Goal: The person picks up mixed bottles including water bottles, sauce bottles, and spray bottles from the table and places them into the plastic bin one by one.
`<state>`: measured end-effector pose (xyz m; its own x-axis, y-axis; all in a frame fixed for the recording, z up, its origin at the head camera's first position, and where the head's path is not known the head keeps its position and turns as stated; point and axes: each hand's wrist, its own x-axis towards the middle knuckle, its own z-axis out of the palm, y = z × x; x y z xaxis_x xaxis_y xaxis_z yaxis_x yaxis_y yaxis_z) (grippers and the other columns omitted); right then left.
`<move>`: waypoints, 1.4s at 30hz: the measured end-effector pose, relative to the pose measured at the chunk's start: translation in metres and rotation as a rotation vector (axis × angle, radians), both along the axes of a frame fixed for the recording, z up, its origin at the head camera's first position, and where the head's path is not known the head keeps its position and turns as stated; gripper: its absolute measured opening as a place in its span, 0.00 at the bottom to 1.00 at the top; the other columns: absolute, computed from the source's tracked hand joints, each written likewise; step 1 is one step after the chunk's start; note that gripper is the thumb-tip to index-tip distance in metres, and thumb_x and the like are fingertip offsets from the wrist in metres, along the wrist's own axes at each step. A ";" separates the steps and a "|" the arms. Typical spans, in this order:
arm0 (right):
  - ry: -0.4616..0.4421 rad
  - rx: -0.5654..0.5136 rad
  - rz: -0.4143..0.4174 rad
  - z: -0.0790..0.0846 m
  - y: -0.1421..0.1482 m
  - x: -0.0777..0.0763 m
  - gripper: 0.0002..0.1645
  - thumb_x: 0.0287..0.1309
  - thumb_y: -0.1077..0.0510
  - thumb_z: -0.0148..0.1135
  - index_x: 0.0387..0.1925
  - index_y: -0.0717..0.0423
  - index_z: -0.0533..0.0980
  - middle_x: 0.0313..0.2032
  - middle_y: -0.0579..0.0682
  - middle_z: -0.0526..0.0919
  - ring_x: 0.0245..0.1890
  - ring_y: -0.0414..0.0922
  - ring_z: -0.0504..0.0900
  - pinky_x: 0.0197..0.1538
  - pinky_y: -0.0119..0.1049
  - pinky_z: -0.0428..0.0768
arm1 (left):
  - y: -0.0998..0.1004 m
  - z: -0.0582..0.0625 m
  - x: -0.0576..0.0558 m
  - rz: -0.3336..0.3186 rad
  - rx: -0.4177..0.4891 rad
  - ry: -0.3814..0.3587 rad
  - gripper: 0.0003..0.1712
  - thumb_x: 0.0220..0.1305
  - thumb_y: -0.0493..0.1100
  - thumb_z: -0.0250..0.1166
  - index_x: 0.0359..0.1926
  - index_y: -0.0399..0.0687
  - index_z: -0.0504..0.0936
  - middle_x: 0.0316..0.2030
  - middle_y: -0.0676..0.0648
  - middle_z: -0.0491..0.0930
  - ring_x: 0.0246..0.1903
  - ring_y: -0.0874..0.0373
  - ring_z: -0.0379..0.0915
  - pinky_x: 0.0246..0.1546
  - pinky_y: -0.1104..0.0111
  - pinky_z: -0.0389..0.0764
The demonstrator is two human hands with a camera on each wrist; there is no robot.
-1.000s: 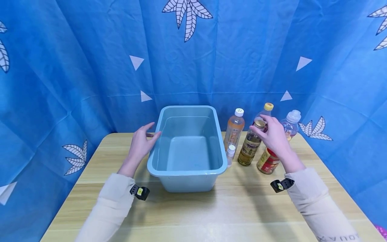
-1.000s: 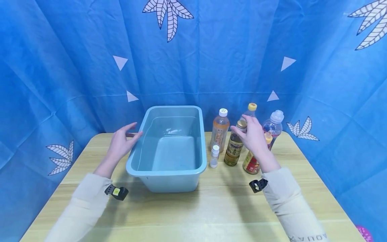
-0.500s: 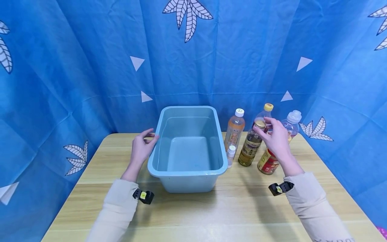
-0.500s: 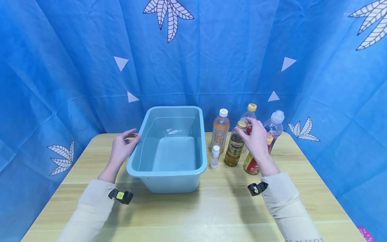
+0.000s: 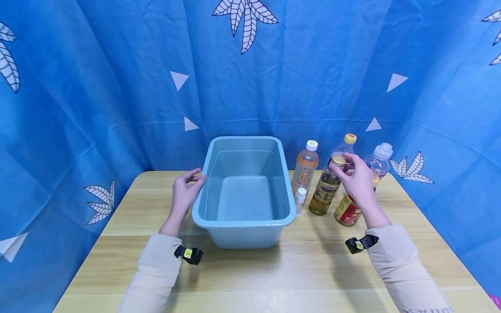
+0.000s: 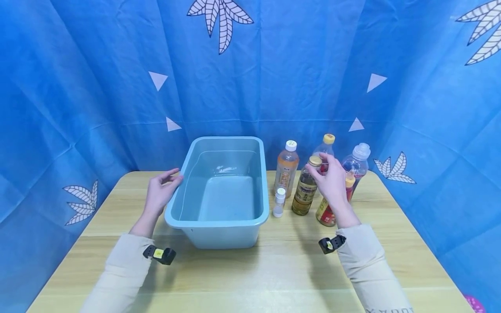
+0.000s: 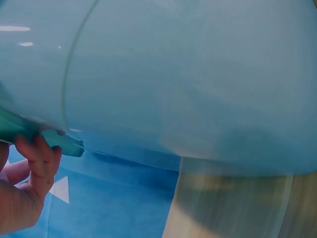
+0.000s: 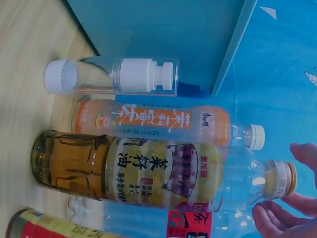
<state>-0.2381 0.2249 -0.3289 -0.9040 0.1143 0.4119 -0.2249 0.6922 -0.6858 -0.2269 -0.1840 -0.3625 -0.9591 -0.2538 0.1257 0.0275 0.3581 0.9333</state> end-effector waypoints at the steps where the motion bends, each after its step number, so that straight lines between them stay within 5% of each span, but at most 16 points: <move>1: -0.004 -0.004 -0.004 -0.001 0.000 0.000 0.34 0.54 0.47 0.58 0.56 0.65 0.64 0.45 0.62 0.74 0.42 0.55 0.74 0.43 0.48 0.75 | 0.000 -0.001 0.000 0.001 0.005 0.002 0.24 0.60 0.46 0.58 0.56 0.40 0.71 0.39 0.39 0.75 0.35 0.50 0.78 0.37 0.66 0.78; 15: -0.043 -0.064 -0.027 -0.004 0.002 -0.005 0.33 0.54 0.46 0.58 0.56 0.60 0.65 0.44 0.61 0.75 0.43 0.52 0.73 0.43 0.46 0.74 | 0.002 -0.005 -0.002 0.018 0.052 -0.027 0.23 0.60 0.45 0.58 0.54 0.42 0.73 0.37 0.38 0.76 0.30 0.58 0.74 0.30 0.74 0.77; 24: -0.045 -0.081 -0.035 -0.003 0.003 -0.006 0.32 0.53 0.46 0.59 0.55 0.61 0.67 0.41 0.59 0.76 0.41 0.50 0.73 0.37 0.30 0.72 | 0.002 -0.005 -0.001 0.020 0.082 0.002 0.24 0.57 0.48 0.60 0.53 0.41 0.74 0.30 0.40 0.78 0.27 0.57 0.75 0.29 0.68 0.79; 42: -0.051 -0.143 -0.094 -0.007 0.001 -0.009 0.29 0.50 0.48 0.62 0.51 0.62 0.72 0.38 0.58 0.78 0.33 0.38 0.74 0.33 0.20 0.71 | 0.003 -0.002 -0.001 0.013 0.107 -0.053 0.22 0.59 0.46 0.59 0.54 0.45 0.73 0.35 0.37 0.78 0.26 0.59 0.76 0.28 0.71 0.79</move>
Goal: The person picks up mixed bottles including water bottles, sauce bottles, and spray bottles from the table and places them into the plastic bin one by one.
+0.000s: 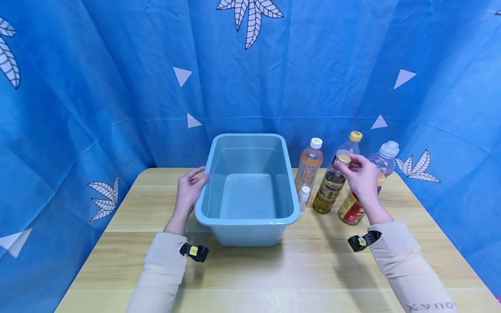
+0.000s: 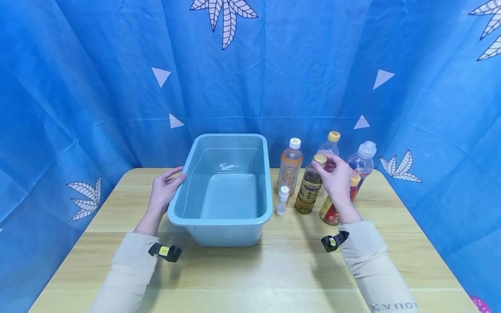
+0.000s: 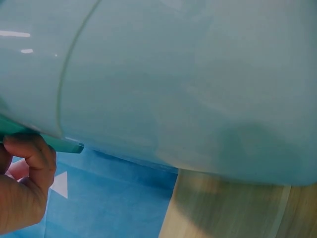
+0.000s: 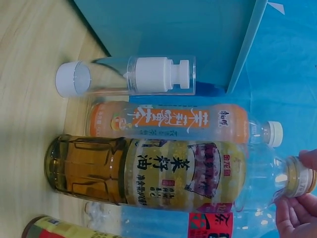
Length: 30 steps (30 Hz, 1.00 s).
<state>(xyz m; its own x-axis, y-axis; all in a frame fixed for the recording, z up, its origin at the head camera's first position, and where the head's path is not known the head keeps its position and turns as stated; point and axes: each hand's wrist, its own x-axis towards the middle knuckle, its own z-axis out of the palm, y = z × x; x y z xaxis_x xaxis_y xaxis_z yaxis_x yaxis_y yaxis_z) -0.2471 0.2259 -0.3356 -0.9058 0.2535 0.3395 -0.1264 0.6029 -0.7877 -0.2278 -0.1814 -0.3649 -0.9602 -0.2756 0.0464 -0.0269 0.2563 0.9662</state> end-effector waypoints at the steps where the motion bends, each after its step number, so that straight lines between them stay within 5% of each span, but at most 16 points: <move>1: 0.007 -0.005 -0.004 0.000 0.000 0.000 0.29 0.50 0.48 0.62 0.51 0.62 0.72 0.38 0.58 0.78 0.32 0.37 0.73 0.33 0.20 0.71 | 0.000 0.000 0.000 0.001 0.001 0.001 0.22 0.59 0.46 0.59 0.54 0.44 0.73 0.35 0.37 0.78 0.26 0.59 0.76 0.28 0.71 0.79; 19: 0.114 -0.104 -0.089 -0.007 -0.003 0.000 0.24 0.45 0.54 0.68 0.45 0.61 0.77 0.30 0.49 0.78 0.27 0.30 0.73 0.31 0.19 0.71 | 0.000 0.000 -0.001 0.001 0.001 0.000 0.22 0.59 0.46 0.59 0.54 0.43 0.73 0.36 0.36 0.78 0.27 0.58 0.77 0.28 0.70 0.79; 30: 0.100 -0.123 -0.115 -0.006 -0.003 0.004 0.25 0.44 0.52 0.68 0.45 0.58 0.77 0.29 0.43 0.77 0.28 0.30 0.73 0.31 0.20 0.71 | 0.001 0.001 -0.001 0.007 0.014 -0.011 0.22 0.59 0.46 0.59 0.54 0.44 0.73 0.35 0.35 0.79 0.27 0.57 0.77 0.28 0.69 0.79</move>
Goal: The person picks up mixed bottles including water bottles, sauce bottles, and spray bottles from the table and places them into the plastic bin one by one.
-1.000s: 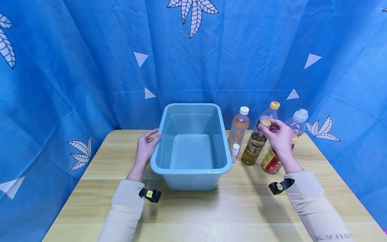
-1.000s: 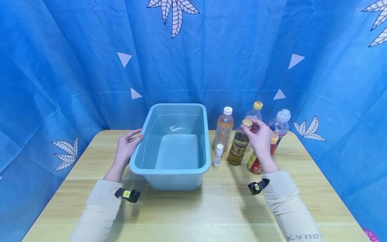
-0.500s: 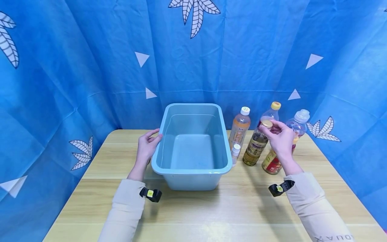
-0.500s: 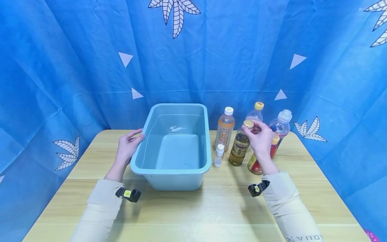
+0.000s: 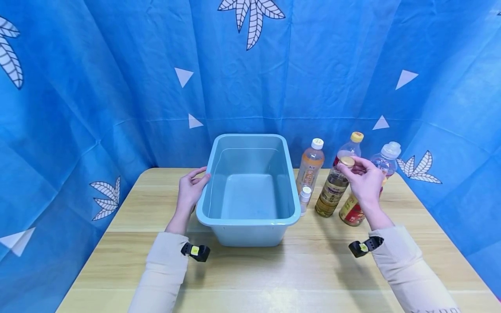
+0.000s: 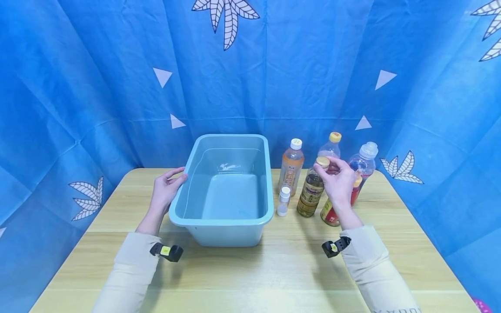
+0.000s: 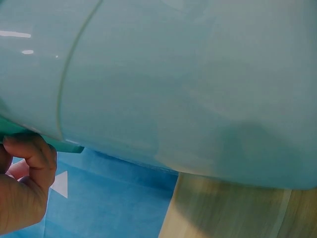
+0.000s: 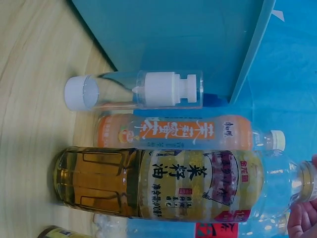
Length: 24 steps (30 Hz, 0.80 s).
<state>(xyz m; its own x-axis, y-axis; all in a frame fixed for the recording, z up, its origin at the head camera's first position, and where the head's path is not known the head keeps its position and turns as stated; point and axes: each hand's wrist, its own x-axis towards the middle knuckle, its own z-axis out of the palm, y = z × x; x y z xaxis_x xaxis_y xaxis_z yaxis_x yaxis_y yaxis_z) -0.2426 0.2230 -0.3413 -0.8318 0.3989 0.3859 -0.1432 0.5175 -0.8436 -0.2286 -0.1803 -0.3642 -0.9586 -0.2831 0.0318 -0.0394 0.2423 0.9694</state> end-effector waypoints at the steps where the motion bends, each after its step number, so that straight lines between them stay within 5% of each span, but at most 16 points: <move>1: -0.002 0.000 -0.004 0.001 0.000 0.001 0.26 0.44 0.51 0.68 0.45 0.58 0.77 0.29 0.43 0.77 0.28 0.30 0.73 0.31 0.20 0.71 | 0.000 0.000 0.000 0.000 0.001 -0.001 0.22 0.59 0.46 0.59 0.54 0.44 0.74 0.35 0.35 0.78 0.27 0.57 0.77 0.28 0.69 0.79; 11: 0.124 0.028 0.006 0.009 -0.005 0.008 0.21 0.41 0.56 0.70 0.40 0.60 0.79 0.24 0.37 0.76 0.23 0.29 0.73 0.27 0.19 0.71 | 0.000 -0.001 0.000 -0.005 0.007 -0.004 0.22 0.59 0.46 0.59 0.53 0.44 0.73 0.36 0.35 0.79 0.27 0.58 0.78 0.28 0.68 0.80; 24: 0.168 0.030 0.092 0.032 -0.015 0.023 0.20 0.41 0.59 0.70 0.40 0.62 0.79 0.25 0.37 0.75 0.25 0.31 0.74 0.29 0.18 0.72 | -0.001 -0.001 0.001 -0.020 0.011 0.000 0.23 0.59 0.47 0.58 0.55 0.44 0.72 0.38 0.35 0.78 0.30 0.55 0.79 0.31 0.67 0.80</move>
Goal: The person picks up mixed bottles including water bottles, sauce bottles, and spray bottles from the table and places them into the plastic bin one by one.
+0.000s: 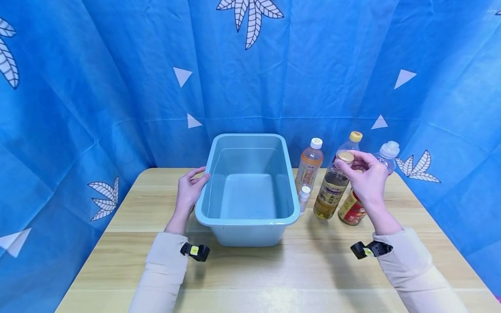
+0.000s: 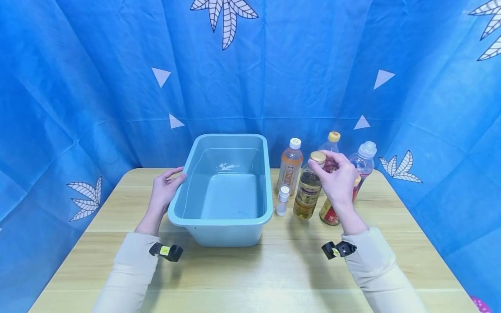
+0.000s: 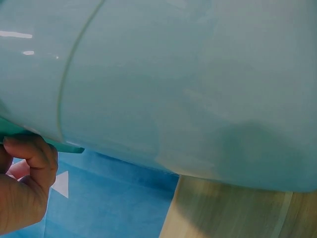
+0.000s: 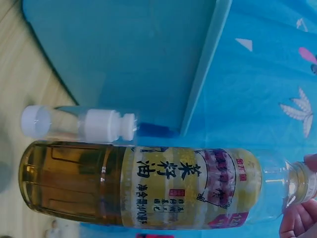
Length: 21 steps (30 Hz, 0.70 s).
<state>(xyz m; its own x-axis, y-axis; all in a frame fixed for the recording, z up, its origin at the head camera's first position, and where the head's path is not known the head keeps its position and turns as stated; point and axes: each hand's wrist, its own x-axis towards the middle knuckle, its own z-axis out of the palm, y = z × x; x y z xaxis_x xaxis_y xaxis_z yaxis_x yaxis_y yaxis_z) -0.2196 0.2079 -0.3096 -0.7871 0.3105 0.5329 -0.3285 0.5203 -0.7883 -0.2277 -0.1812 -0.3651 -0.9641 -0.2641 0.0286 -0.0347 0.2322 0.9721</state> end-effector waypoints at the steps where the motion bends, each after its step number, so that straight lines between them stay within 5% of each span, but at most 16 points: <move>1: -0.001 0.003 0.008 0.002 -0.001 0.001 0.20 0.41 0.59 0.70 0.40 0.62 0.78 0.25 0.36 0.75 0.25 0.31 0.74 0.29 0.18 0.72 | 0.000 0.000 0.000 0.001 0.002 0.001 0.23 0.59 0.47 0.59 0.55 0.44 0.72 0.38 0.35 0.78 0.30 0.55 0.79 0.31 0.67 0.80; 21: 0.039 -0.005 0.112 0.050 -0.020 0.024 0.20 0.40 0.59 0.70 0.39 0.61 0.79 0.25 0.38 0.78 0.24 0.37 0.75 0.28 0.22 0.72 | 0.001 0.002 0.001 -0.002 0.013 -0.025 0.23 0.60 0.47 0.58 0.55 0.45 0.72 0.38 0.35 0.78 0.31 0.53 0.79 0.30 0.67 0.80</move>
